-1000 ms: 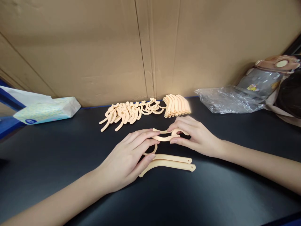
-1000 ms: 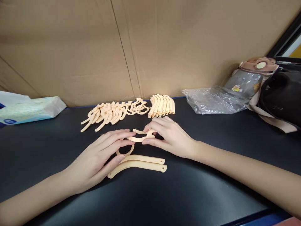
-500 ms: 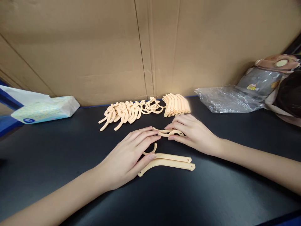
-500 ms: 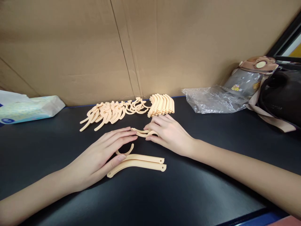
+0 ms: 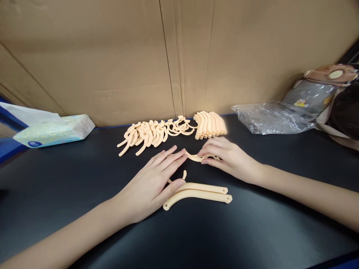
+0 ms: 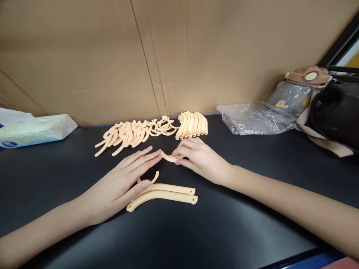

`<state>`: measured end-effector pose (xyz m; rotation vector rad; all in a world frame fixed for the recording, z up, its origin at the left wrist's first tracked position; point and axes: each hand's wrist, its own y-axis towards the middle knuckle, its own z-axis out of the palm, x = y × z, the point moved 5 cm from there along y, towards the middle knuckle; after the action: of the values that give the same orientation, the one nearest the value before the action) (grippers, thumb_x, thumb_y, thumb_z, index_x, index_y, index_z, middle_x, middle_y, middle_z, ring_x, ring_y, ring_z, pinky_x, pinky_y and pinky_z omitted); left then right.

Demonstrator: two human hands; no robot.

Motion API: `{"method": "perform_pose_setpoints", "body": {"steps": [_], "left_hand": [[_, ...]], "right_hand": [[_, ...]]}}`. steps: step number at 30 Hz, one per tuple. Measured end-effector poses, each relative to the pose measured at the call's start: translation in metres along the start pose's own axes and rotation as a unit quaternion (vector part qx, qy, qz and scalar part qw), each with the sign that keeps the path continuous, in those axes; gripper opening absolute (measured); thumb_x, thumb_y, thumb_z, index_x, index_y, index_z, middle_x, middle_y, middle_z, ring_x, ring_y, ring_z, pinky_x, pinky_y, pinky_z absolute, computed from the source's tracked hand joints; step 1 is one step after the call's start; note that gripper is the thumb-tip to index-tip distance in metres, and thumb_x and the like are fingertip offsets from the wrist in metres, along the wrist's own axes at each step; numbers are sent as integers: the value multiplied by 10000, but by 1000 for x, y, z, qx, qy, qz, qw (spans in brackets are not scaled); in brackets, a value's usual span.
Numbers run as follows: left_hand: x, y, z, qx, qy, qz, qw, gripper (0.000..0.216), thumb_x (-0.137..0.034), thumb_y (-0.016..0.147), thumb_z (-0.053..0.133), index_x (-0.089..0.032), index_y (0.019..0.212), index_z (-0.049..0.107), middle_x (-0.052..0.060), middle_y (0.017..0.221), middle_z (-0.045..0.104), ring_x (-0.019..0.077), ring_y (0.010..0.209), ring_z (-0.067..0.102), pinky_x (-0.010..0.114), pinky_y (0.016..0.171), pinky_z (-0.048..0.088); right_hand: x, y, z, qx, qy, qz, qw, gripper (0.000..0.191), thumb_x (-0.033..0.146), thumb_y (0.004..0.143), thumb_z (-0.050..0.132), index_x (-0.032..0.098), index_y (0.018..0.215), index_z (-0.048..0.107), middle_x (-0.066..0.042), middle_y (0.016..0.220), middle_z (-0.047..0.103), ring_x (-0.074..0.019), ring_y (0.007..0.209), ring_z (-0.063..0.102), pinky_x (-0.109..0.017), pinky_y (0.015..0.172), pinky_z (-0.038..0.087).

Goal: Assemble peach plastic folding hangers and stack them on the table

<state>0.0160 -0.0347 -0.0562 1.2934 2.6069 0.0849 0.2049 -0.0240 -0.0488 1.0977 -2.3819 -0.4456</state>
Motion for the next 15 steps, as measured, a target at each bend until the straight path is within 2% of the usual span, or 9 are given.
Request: {"method": "perform_pose_setpoints", "body": {"steps": [4,7,11,15], "left_hand": [[2,0,-1,-5,-19,-11,1000,494,-401,983,377,-204,1436,364,61,1477,418,254,1415,257,468,1139,291],[2,0,-2,-9,-29,-16,999,473,-405,978,389,-205,1407,407,65,1448,452,259,1406,271,469,1132,308],[1,-1,-3,-15,-30,-23,999,464,-401,988,364,-210,1409,404,62,1493,387,259,1424,228,485,1135,302],[1,-2,-2,-14,-26,-11,1000,468,-391,984,383,-227,1422,391,58,1519,345,268,1427,228,495,1138,293]], "right_hand": [[-3,0,1,-16,26,9,1000,71,222,910,568,182,953,609,-37,900,658,-163,872,596,-321,809,450],[-3,0,-2,-19,-14,3,1000,120,260,910,568,185,984,624,-59,969,636,-182,941,580,-341,845,456],[-8,-1,-12,2,-64,2,998,300,398,879,598,177,1079,623,-93,1085,623,-221,1052,559,-391,917,435],[-21,-4,-19,69,-50,14,996,503,532,795,650,197,1166,596,-91,1175,615,-249,1104,554,-421,952,423]]}}
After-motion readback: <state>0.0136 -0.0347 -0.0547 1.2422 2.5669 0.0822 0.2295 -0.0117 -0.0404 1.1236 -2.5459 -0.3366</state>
